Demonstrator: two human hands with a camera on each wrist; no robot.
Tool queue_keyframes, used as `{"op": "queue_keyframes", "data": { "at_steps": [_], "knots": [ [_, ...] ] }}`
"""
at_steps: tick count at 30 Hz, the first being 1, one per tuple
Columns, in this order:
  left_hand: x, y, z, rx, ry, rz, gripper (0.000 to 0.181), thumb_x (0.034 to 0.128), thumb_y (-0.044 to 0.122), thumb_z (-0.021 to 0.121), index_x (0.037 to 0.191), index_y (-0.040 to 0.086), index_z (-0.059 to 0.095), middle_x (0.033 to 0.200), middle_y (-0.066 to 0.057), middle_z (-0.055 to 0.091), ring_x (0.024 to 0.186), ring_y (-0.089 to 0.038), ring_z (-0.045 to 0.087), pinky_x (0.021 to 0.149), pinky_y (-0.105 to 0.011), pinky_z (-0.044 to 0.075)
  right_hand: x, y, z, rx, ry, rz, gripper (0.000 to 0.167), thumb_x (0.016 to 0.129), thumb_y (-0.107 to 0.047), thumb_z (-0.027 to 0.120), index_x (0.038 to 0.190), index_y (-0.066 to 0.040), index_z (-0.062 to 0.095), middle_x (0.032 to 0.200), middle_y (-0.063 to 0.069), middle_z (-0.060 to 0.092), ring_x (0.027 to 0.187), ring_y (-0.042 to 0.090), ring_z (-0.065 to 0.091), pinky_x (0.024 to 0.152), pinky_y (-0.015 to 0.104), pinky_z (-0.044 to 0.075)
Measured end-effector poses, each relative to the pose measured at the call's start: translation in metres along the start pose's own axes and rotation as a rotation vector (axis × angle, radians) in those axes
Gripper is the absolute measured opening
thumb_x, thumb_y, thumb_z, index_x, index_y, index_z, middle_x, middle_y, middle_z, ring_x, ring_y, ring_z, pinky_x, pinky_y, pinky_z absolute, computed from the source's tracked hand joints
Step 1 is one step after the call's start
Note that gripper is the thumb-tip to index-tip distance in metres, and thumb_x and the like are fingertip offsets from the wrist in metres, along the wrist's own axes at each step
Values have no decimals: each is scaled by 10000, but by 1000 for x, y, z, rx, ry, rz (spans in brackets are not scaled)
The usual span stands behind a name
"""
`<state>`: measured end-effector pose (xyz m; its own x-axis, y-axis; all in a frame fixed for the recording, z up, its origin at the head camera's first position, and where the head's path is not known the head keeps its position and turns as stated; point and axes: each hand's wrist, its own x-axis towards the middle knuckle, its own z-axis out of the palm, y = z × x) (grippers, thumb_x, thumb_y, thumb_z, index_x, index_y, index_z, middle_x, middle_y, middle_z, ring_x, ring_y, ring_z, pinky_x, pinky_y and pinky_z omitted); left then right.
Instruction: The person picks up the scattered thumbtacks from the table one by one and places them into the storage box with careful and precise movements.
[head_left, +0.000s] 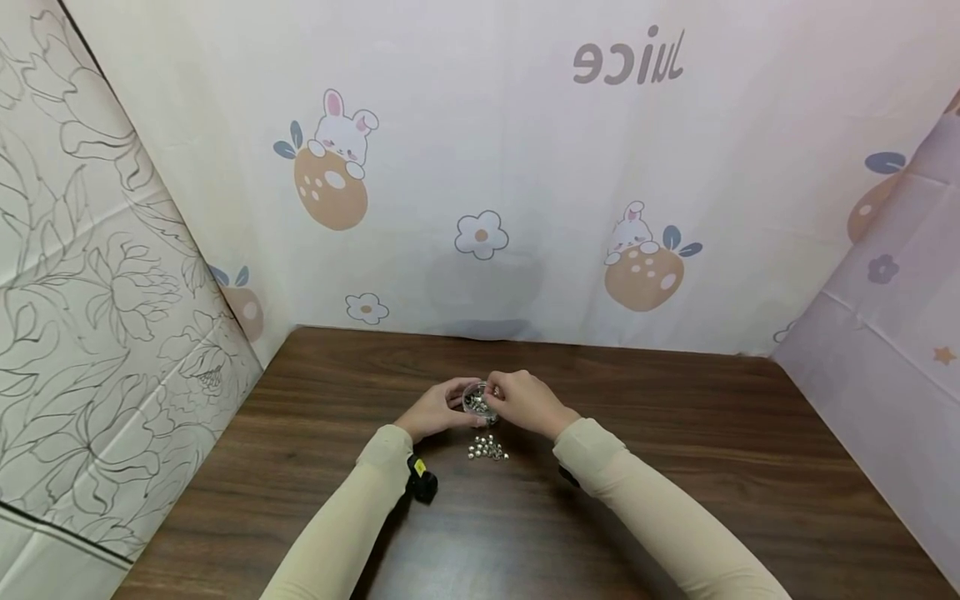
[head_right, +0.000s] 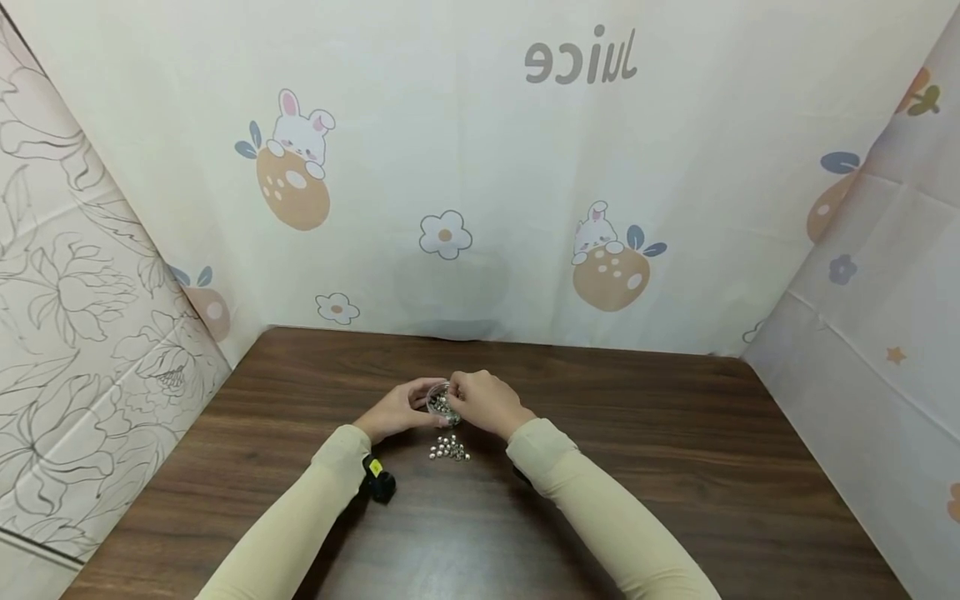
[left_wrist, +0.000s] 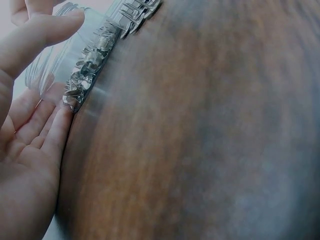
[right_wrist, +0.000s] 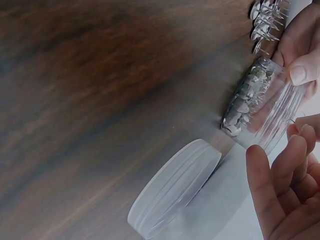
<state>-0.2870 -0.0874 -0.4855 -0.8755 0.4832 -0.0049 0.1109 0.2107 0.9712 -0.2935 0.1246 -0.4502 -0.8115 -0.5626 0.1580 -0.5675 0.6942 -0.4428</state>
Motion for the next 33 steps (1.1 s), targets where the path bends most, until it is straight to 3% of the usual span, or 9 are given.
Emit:
{"op": "queue_keyframes", "data": {
  "at_steps": [10, 20, 28, 33],
  "knots": [
    [1, 2, -2, -8, -8, 8, 702, 881, 102, 792, 1493, 41, 453, 1475, -176, 479, 1359, -330, 457, 1097, -467, 412, 0, -5, -3, -25, 0, 26, 96, 1014, -158, 587, 1032, -94, 656, 666, -77, 560, 461, 56, 420, 444, 232, 377],
    [0, 2, -1, 1, 4, 1, 715, 873, 115, 804, 1495, 57, 457, 1481, -157, 477, 1364, -330, 449, 1106, -473, 400, -15, -3, -5, -3, -8, 26, 63, 1011, -160, 588, 1010, -123, 639, 699, -91, 582, 488, 55, 453, 485, 249, 423],
    [0, 2, 1, -23, 1, 10, 718, 860, 94, 810, 1484, 31, 461, 1446, -186, 505, 1330, -329, 483, 1097, -465, 412, -29, 1, -1, -29, -14, -31, 65, 998, -147, 596, 956, -142, 645, 728, -120, 592, 552, 23, 492, 563, 249, 476],
    [1, 0, 1, -29, 3, 14, 709, 855, 100, 817, 1471, 27, 474, 1414, -197, 526, 1306, -333, 506, 1090, -459, 420, -39, 0, 2, -19, -79, -69, 84, 981, -121, 606, 909, -161, 627, 657, -137, 547, 519, 7, 461, 509, 231, 449]
  ]
}}
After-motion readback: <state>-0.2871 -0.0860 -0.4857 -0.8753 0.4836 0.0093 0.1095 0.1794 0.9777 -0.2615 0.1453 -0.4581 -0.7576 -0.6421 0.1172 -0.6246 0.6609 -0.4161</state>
